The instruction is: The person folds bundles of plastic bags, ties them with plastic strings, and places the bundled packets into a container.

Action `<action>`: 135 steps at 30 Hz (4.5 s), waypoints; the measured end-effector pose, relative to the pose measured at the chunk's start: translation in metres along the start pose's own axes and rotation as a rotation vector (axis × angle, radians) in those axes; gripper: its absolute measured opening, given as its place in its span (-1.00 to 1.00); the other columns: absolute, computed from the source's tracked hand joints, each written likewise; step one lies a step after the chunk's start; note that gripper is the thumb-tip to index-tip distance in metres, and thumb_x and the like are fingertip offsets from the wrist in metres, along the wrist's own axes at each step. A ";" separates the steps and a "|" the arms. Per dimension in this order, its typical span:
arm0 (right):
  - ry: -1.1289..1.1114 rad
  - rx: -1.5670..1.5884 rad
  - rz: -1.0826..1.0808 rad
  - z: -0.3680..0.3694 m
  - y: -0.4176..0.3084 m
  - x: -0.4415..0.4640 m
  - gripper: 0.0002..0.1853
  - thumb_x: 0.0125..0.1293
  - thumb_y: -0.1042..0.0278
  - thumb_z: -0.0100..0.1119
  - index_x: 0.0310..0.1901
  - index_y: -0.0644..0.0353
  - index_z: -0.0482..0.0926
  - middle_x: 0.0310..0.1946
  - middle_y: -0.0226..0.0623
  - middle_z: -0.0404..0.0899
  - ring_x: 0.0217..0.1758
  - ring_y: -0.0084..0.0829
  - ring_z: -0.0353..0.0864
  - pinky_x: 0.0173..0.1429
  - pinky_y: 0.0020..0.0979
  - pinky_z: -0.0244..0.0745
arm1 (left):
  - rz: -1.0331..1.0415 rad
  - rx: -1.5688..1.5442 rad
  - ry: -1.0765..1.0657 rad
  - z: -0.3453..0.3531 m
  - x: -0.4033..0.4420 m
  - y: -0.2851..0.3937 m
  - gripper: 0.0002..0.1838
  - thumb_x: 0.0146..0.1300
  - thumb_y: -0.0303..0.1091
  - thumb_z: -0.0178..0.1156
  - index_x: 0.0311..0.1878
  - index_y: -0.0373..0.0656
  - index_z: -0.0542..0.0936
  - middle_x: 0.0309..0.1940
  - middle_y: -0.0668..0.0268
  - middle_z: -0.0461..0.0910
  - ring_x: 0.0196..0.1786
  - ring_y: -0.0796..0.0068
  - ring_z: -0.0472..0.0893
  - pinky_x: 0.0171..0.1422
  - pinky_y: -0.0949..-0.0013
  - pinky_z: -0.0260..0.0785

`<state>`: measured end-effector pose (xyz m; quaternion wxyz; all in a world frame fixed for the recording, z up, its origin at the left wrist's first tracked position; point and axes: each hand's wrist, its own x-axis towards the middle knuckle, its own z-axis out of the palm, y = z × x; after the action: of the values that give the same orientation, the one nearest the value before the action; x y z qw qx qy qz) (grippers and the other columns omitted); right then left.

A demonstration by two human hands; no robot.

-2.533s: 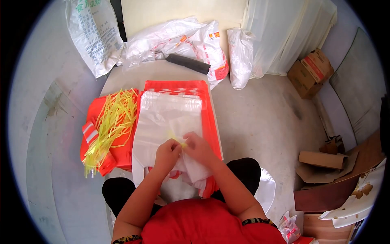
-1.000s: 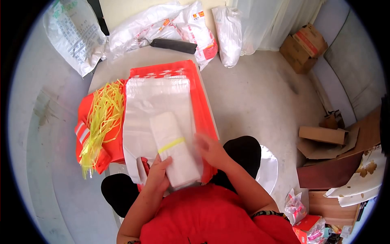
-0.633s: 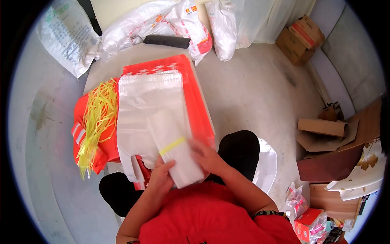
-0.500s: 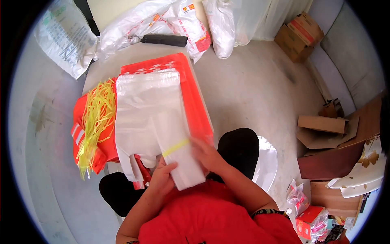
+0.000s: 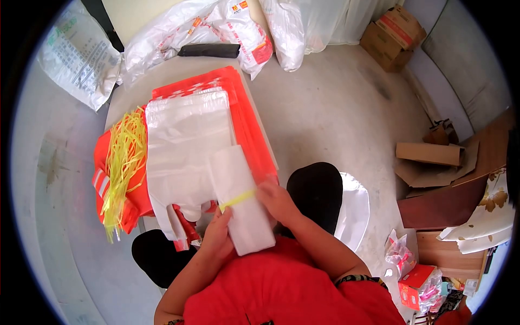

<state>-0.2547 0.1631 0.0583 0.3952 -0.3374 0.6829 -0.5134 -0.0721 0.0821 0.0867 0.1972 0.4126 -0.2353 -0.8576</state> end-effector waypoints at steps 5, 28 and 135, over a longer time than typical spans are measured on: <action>-0.024 -0.029 0.063 -0.002 -0.001 -0.003 -0.69 0.48 0.20 0.17 -0.06 0.33 0.67 -0.25 -0.25 0.70 -0.18 -0.45 0.64 -0.01 -0.38 0.54 | 0.074 0.004 -0.051 -0.015 0.010 -0.010 -0.61 0.69 -0.34 -0.07 0.49 -0.06 0.31 0.35 0.20 0.51 0.31 0.27 0.57 0.41 0.15 0.51; -0.287 0.164 -0.070 0.005 0.028 -0.029 -0.07 0.35 0.32 0.40 0.62 0.31 0.06 0.34 -0.01 0.52 0.38 -0.31 0.55 0.42 -0.30 0.44 | 0.199 0.003 -0.033 -0.011 0.004 -0.013 -0.61 0.69 -0.31 -0.03 0.48 -0.11 0.33 0.35 0.23 0.51 0.34 0.34 0.54 0.44 0.19 0.46; 0.638 -0.054 0.732 -0.053 0.670 -0.165 -0.58 0.51 0.39 0.07 0.36 0.11 0.47 0.04 -0.27 0.59 -0.03 -0.29 0.66 -0.10 -0.35 0.68 | -0.181 0.229 -0.538 0.034 0.036 -0.025 -0.57 0.69 -0.08 -0.07 0.39 -0.14 0.47 0.11 0.19 0.71 0.31 0.13 0.65 0.43 0.12 0.51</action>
<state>-0.2624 0.4938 -0.5497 0.3119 0.0888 0.8570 -0.4005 -0.1238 0.0909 0.0688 0.0026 0.2094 -0.3367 -0.9180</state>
